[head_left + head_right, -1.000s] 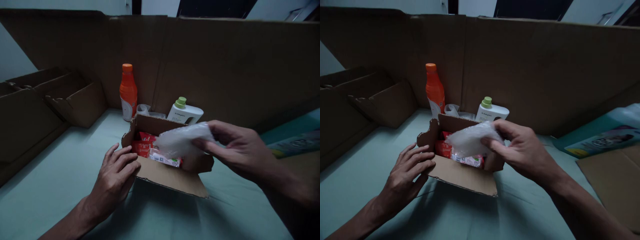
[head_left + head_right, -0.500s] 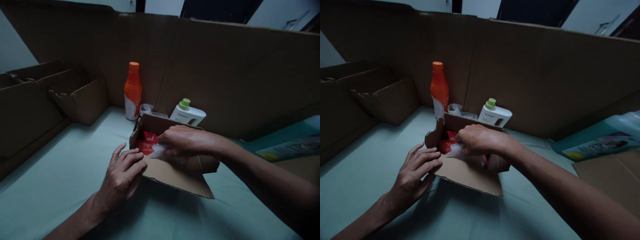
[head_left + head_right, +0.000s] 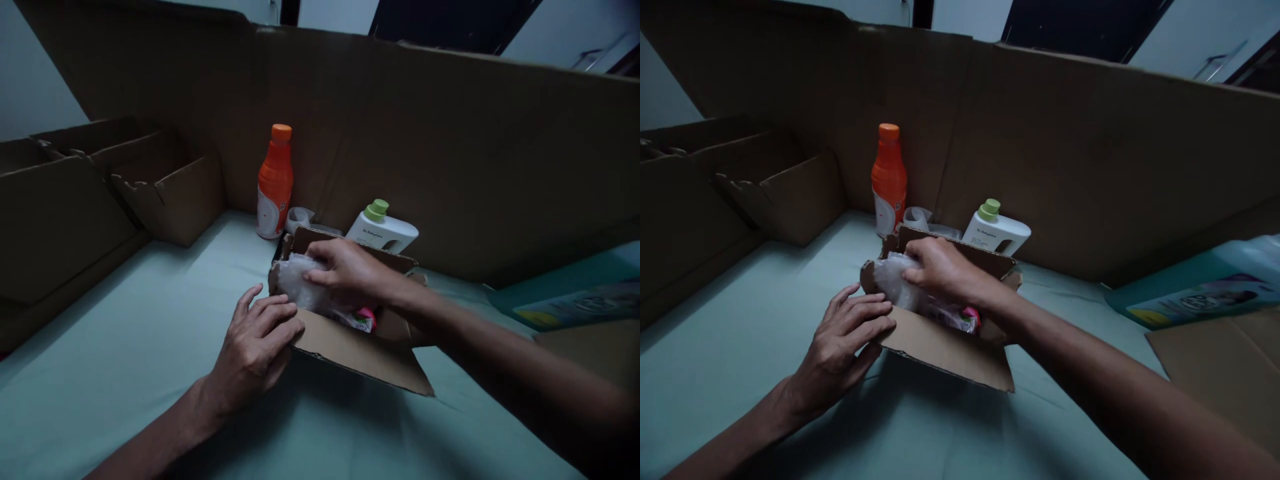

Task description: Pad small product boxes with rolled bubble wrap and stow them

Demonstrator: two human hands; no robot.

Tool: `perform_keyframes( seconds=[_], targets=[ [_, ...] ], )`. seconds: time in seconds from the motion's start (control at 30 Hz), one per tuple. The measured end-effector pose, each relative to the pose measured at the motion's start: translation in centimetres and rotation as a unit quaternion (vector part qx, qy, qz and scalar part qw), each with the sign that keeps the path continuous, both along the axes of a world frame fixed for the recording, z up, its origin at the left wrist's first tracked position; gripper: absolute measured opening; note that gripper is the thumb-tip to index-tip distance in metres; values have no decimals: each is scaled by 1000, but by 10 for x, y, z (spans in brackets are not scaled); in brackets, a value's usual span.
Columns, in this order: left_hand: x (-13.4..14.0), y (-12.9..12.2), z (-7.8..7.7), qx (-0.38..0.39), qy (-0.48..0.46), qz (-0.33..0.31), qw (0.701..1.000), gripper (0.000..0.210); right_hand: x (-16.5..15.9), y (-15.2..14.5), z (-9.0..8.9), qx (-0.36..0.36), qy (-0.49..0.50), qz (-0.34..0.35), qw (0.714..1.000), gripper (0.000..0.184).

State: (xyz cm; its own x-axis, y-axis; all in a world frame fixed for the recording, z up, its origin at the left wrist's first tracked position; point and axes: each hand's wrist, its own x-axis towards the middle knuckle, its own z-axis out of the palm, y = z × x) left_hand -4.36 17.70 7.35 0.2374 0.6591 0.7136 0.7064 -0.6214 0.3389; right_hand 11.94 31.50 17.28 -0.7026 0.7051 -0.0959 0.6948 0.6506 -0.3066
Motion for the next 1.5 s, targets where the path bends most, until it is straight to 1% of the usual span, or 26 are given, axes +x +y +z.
perform_keyframes(
  seconds=[0.07, 0.13, 0.23, 0.33, 0.53, 0.6, 0.63, 0.7, 0.73, 0.77, 0.8, 0.83, 0.87, 0.9, 0.93, 0.97, 1.0, 1.07, 1.1, 1.13, 1.17, 1.2, 1.27, 1.33, 1.43, 1.5],
  targets=[
    [0, 0, 0, 1, -1, 2, 1000, 24, -9, -8, -15, -9, -37, -8, 999, 18],
    [0, -1, 0, 1, 0, 3, 1000, 23, -15, -14, -20, -26, -93, -1, 995, 20],
    [0, -1, -1, -2, 2, 0, 1000, 24, -15, -16, -10, -45, -156, 18, 987, 19],
    [-1, -1, -1, -3, -1, -4, 1000, 24, -16, -14, -2, -37, -181, 19, 983, 18],
    [-2, 1, -2, 0, -1, -4, 1000, 26, -24, -16, -15, -30, -165, 49, 985, 29],
    [-1, 1, -1, 5, -2, -1, 1000, 27, -13, -22, -9, -11, -134, 47, 990, 26],
    [-1, 0, 0, 10, -4, 1, 1000, 27, -3, -28, -4, 6, -101, 40, 994, 24],
    [-1, -4, 1, 26, -15, 5, 1000, 27, 26, -48, 9, 49, 3, 12, 999, 23],
    [-2, -7, 1, 36, -23, 8, 999, 29, 45, -62, 15, 72, 63, -11, 995, 23],
    [-4, -11, 0, 46, -35, 13, 998, 31, 65, -77, 20, 99, 124, -41, 987, 24],
    [-7, -15, -1, 52, -50, 21, 997, 35, 87, -93, 22, 130, 170, -89, 973, 24],
    [-11, -19, -3, 51, -68, 36, 996, 38, 109, -109, 21, 172, 213, -154, 949, 22],
    [-15, -22, -7, 40, -87, 56, 994, 41, 129, -123, 17, 216, 243, -233, 916, 19],
    [-19, -24, -11, 17, -109, 78, 991, 43, 148, -134, 8, 232, 260, -314, 883, 16],
    [-23, -25, -16, -20, -133, 98, 986, 45, 164, -141, -4, 223, 274, -378, 856, 16],
    [-26, -24, -22, -67, -160, 110, 979, 49, 175, -145, -20, 195, 286, -409, 844, 20],
    [-27, -21, -29, -117, -189, 114, 968, 54, 181, -145, -38, 150, 291, -410, 851, 28],
    [-26, -11, -41, -206, -251, 96, 941, 69, 177, -136, -76, 43, 289, -352, 889, 54],
    [-24, -4, -45, -243, -277, 77, 926, 74, 168, -127, -94, 3, 291, -321, 901, 65],
    [-19, 3, -48, -276, -297, 54, 912, 77, 156, -118, -109, -27, 298, -294, 908, 71],
    [-14, 9, -50, -304, -312, 31, 899, 77, 144, -108, -120, -49, 307, -277, 909, 72],
    [-6, 15, -49, -326, -325, 11, 888, 75, 134, -99, -128, -59, 316, -276, 906, 69],
    [12, 20, -46, -346, -349, -11, 871, 72, 123, -90, -135, -61, 328, -292, 896, 59],
    [34, 15, -43, -341, -368, -22, 865, 74, 133, -96, -133, -56, 332, -313, 888, 51],
    [67, -6, -44, -342, -352, -64, 869, 78, 174, -131, -126, -38, 312, -366, 876, 39],
    [80, -27, -46, -347, -328, -95, 874, 76, 199, -161, -122, -10, 281, -419, 863, 31]
  ],
)
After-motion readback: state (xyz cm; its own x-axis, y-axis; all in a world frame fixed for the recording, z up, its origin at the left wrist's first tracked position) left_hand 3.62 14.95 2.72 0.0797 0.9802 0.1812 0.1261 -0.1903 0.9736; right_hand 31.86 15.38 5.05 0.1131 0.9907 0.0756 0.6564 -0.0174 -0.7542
